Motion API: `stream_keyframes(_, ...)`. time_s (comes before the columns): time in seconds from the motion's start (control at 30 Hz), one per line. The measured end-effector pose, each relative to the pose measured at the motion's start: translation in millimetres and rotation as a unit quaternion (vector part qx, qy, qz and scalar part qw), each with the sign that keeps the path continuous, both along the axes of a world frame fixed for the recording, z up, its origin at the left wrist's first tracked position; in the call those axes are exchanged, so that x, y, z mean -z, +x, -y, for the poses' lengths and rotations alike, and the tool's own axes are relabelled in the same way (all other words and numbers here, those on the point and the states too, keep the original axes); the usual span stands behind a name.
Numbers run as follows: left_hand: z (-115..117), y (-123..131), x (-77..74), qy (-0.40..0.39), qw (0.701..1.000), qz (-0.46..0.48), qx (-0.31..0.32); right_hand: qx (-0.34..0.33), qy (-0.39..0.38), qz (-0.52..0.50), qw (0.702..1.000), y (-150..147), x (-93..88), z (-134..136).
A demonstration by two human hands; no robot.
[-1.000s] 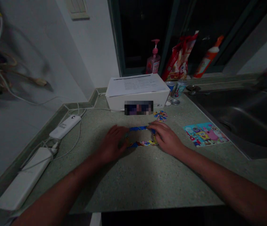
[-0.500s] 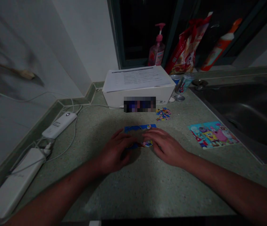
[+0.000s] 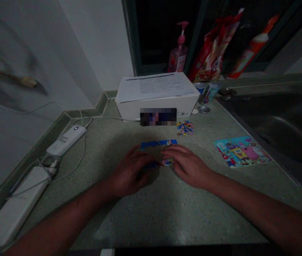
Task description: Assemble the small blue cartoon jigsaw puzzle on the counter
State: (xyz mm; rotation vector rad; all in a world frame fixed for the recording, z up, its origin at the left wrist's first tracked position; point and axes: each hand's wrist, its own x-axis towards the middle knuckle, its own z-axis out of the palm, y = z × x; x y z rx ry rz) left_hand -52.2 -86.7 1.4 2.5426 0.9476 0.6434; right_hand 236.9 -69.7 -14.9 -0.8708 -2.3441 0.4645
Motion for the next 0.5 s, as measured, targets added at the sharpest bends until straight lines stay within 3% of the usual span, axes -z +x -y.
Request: stream_keyframes(0.5,-2.9,-2.7,2.6,0.062,0.997,-0.010,-0.043,0.014,0.024,0.016,0.999,-0.6,-5.6,0.3)
